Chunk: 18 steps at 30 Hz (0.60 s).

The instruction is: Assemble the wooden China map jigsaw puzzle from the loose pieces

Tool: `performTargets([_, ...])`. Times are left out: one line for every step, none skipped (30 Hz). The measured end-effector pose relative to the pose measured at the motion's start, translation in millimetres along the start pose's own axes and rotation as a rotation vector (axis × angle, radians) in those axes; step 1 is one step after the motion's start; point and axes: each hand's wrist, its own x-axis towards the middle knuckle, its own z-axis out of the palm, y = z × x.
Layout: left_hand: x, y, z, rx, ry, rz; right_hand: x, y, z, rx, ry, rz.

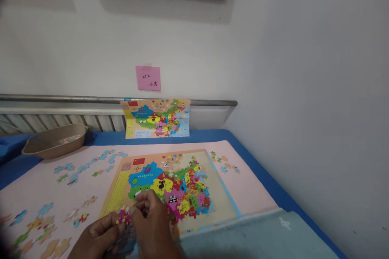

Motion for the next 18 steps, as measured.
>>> performTargets([-2.4,1.8,1.7,-0.012,0.018,-0.001,-1.3,-2.7,-0.7,-0.009,-0.002,0.006])
performTargets([-5.7,4.7,4.3,-0.027,0.054,0.000,-2.8,-5.9,-1.5,-0.018,-0.004,0.017])
performTargets([-9.2,8.5,7.3,-0.030,0.088,0.020,-4.1,-9.2,-2.4,-0.032,-0.010,0.020])
performTargets([-12.3,12.7,10.2,-0.019,0.105,0.020,-4.9,-12.4,-3.3,-0.036,-0.008,0.023])
performTargets([-14.4,16.8,12.6,-0.023,0.114,0.023,-5.0,-15.0,-4.2,-0.034,-0.019,0.042])
performTargets([-15.6,20.3,14.3,-0.019,0.104,0.016,-4.7,-16.9,-4.9,-0.030,-0.035,0.051])
performTargets([-15.8,23.0,15.0,-0.017,0.112,0.007,-4.1,-18.1,-5.4,-0.029,-0.046,0.061])
performTargets([-15.6,24.7,15.0,-0.021,0.116,-0.002,-3.5,-18.5,-5.7,-0.030,-0.063,0.071])
performTargets([-15.2,25.5,14.4,-0.026,0.119,-0.006,-3.1,-18.3,-5.8,-0.027,-0.073,0.075])
performTargets([-14.7,25.6,13.4,-0.033,0.120,-0.006,-2.9,-17.6,-5.7,-0.024,-0.080,0.077])
performTargets([-14.3,25.1,12.4,-0.039,0.118,-0.003,-2.9,-16.6,-5.6,-0.020,-0.081,0.078])
performTargets([-14.0,24.3,11.4,-0.044,0.115,0.001,-2.9,-15.4,-5.4,-0.015,-0.077,0.078])
performTargets([-13.8,23.5,10.6,-0.047,0.111,0.004,-2.8,-14.3,-5.3,-0.013,-0.073,0.079])
performTargets([-13.8,22.9,10.2,-0.049,0.108,0.007,-2.7,-13.5,-5.3,-0.017,-0.072,0.081])
performTargets([-13.9,22.5,10.1,-0.050,0.108,0.009,-2.5,-13.1,-5.3,-0.026,-0.073,0.083])
performTargets([-14.1,22.3,10.2,-0.052,0.108,0.009,-2.3,-13.1,-5.5,-0.036,-0.076,0.084])
performTargets([-14.5,22.4,10.6,-0.052,0.110,0.013,-2.1,-13.5,-5.7,-0.043,-0.078,0.082])
performTargets([-14.9,22.7,11.1,-0.048,0.111,0.015,-2.1,-14.2,-6.0,-0.046,-0.080,0.080])
